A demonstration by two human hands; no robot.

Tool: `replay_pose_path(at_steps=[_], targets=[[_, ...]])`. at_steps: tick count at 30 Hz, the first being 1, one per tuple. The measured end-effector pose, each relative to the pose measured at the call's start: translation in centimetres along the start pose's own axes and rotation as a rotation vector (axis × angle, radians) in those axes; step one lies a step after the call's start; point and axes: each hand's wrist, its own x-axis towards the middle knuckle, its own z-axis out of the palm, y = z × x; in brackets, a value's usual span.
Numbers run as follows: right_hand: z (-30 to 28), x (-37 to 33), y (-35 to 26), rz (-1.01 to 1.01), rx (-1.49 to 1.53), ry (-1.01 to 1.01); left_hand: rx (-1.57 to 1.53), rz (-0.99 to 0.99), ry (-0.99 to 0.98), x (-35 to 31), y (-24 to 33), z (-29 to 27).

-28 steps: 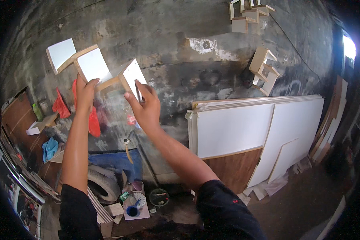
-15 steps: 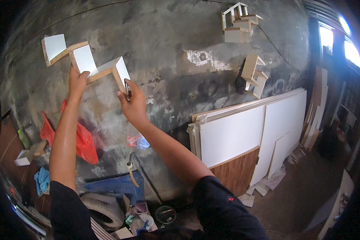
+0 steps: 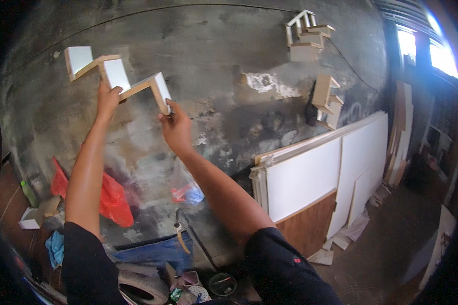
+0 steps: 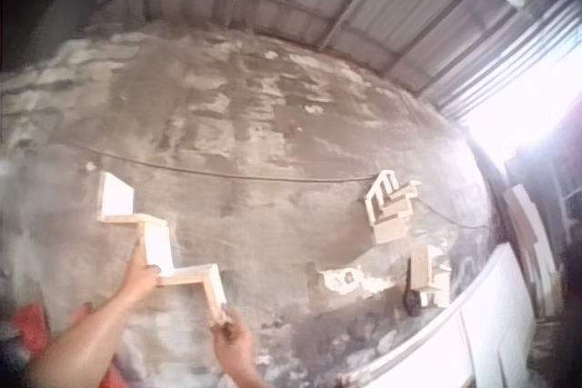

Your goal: The person assembles a small wooden stepped structure by hammering nails through small blocks into the main frame, using a pen to mark positions, and then holds up the finished unit.

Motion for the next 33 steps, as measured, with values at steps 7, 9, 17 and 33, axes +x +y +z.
replay_pose_path(at_steps=[7, 9, 17, 33], targets=[[-0.2, 1.5, 0.5, -0.011, 0.032, 0.030, 0.064, 0.025, 0.037, 1.0, 0.6, 1.1], [-0.4, 1.6, -0.6, 0.100, -0.062, -0.022, 0.077, 0.020, 0.027, 0.7, 2.3, 1.4], [0.3, 4.4, 1.0, -0.018, -0.207, 0.013, 0.279, 0.198, 0.020, 5.3, 0.3, 2.5], [2.0, 8.2, 0.6, -0.027, -0.354, 0.074, 0.418, -0.055, -0.026, 11.1, -1.2, 3.0]])
